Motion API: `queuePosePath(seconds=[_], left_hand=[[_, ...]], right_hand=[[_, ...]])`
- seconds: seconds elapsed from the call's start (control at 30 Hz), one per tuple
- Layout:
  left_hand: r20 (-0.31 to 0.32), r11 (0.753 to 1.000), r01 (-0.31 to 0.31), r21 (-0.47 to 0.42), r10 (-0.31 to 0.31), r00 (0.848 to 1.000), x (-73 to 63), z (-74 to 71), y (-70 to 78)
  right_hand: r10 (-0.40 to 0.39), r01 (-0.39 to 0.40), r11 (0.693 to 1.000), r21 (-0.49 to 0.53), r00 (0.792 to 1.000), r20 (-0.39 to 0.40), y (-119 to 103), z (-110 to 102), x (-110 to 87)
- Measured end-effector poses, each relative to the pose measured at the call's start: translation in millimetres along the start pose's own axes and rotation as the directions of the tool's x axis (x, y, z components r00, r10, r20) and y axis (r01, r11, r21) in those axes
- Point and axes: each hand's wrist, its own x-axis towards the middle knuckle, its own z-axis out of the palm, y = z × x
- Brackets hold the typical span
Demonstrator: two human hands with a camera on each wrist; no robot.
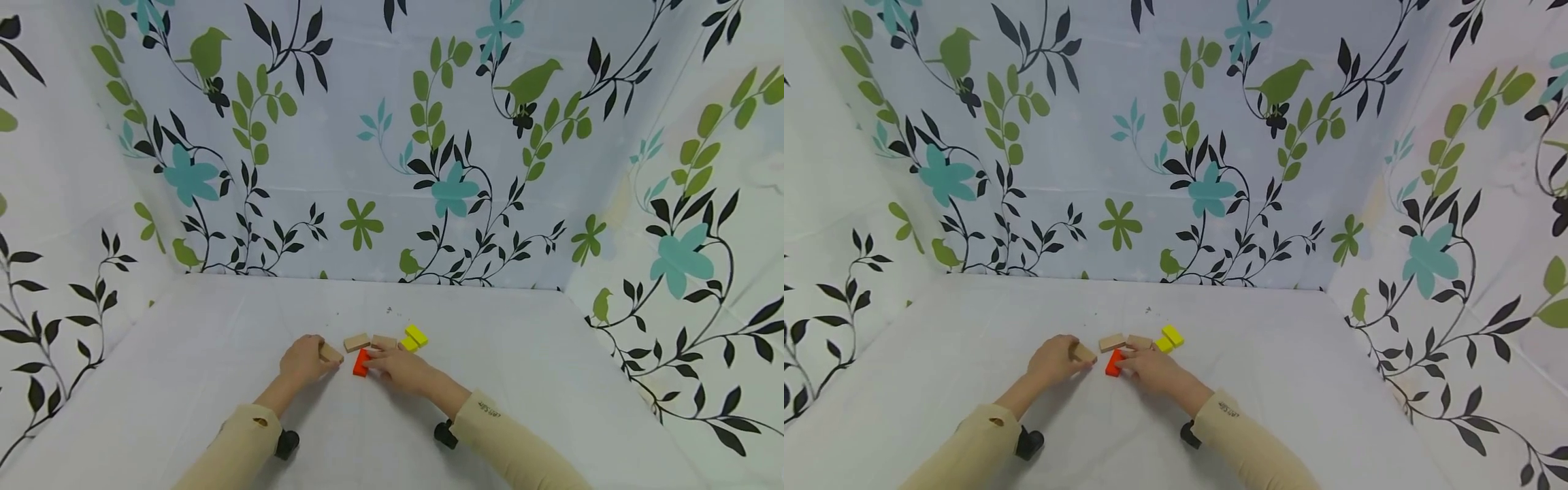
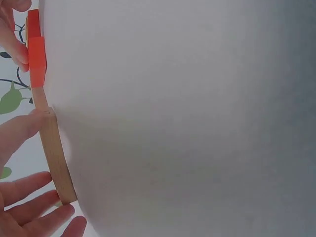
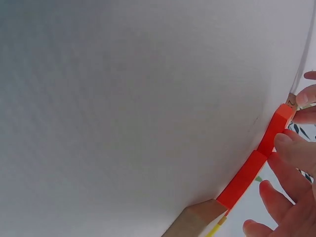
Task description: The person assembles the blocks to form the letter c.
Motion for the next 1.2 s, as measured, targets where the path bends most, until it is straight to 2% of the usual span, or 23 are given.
queuePosePath(seconds=[0.1, 0.27, 0.37, 0.5, 0.6, 0.73, 1.03, 1.13, 1.2], left_hand=[[0.001, 0.998, -0.054, -0.022, 0.054, 0.999, -1.8, -0.4, -3.0], [0.039, 0.991, -0.131, -0.025, 0.132, 0.991, -3.4, 2.4, -12.4], [0.068, 0.983, -0.181, -0.039, 0.183, 0.981, -2.9, 3.9, -17.2], [0.106, 0.965, -0.25, -0.083, 0.258, 0.96, -3.2, 3.8, -23.1], [0.152, 0.955, -0.275, -0.114, 0.29, 0.945, -5.3, 1.9, -25.9], [0.21, 0.951, -0.28, -0.131, 0.302, 0.93, -9.3, -0.3, -26.4], [0.252, 0.939, -0.298, -0.17, 0.334, 0.908, -16.2, -0.8, -23.4], [0.265, 0.929, -0.326, -0.174, 0.363, 0.893, -18.5, -3.0, -22.9], [0.27, 0.916, -0.361, -0.177, 0.398, 0.877, -20.0, -4.8, -22.9]], right_hand=[[0.009, -0.009, 1.0, 0.004, 1.0, 0.004, -1.4, -0.3, -0.4], [0.01, -0.009, 1.0, -0.023, 1.0, 0.018, -3.4, 3.2, -2.0], [0.007, -0.008, 0.998, -0.054, 1.0, -0.009, -2.1, 5.8, -2.5], [-0.008, 0.003, 0.996, -0.087, 0.999, -0.05, -0.9, 6.1, -3.7], [-0.005, -0.001, 0.994, -0.109, 0.998, -0.056, -1.2, 5.5, -5.6], [0.017, -0.023, 0.991, -0.128, 0.998, -0.054, -2.7, 6.0, -8.7], [0.076, -0.078, 0.97, -0.229, 0.997, -0.016, -11.6, 3.5, -11.6], [0.081, -0.082, 0.959, -0.273, 0.997, -0.014, -15.8, 3.9, -13.1], [0.086, -0.087, 0.953, -0.29, 0.996, -0.015, -18.0, 5.1, -14.1]])
